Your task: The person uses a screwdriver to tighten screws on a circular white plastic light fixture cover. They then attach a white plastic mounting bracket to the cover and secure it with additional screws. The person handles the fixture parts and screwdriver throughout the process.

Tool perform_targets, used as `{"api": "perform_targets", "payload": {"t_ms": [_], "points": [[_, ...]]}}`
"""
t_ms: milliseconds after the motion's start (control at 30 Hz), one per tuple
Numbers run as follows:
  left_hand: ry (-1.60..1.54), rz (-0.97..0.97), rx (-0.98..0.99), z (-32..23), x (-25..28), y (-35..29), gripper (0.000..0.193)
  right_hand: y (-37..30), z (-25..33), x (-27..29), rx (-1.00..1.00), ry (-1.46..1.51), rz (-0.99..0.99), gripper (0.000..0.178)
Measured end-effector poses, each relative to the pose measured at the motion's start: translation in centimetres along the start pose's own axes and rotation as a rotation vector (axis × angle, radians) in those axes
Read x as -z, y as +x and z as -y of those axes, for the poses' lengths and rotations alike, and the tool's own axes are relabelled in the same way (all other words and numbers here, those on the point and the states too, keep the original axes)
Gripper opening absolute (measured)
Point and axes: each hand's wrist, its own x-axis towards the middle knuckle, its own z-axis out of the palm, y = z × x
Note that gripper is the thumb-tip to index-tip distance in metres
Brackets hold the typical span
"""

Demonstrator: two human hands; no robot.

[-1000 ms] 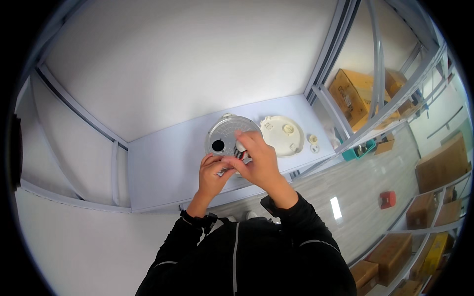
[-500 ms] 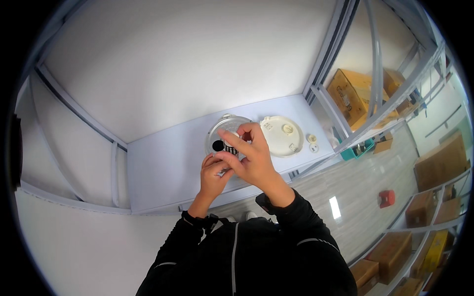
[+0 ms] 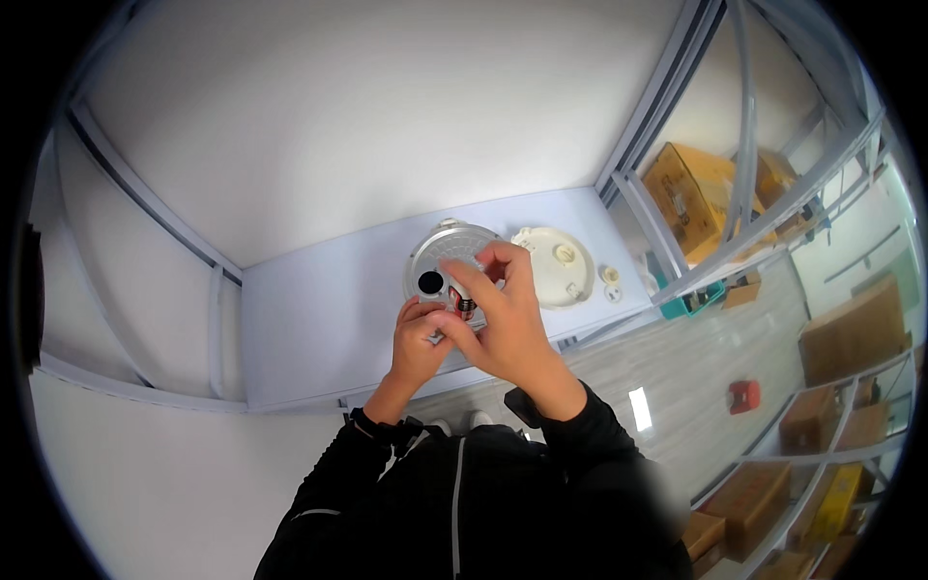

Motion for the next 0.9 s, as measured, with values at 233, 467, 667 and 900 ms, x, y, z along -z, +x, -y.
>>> {"api": "perform_targets", "payload": {"t_ms": [233,467,667,900], "points": [[-0.019,-0.008,-0.024,0.5,0.0,0.0,0.021,-0.4,-0.7,-0.4,0.015,0.045,-0.004,0.054],[0.004,0.026,-0.026,0.2,0.4,0.2,0.018,-0.1,0.3,-0.7,-0.008,0.093,-0.057,0.049],[-0.019,0.070,0.011,0.4,0.2,0.0,0.017,-1.5,-1.4,-0.9,0.056,-0.065,-0.107,0.053],[-0.009,0.074,-0.001,0.2,0.5,0.0,0.020,-0.1,0.7,-0.6,0.017,-0.056,-0.124,0.069]]}}
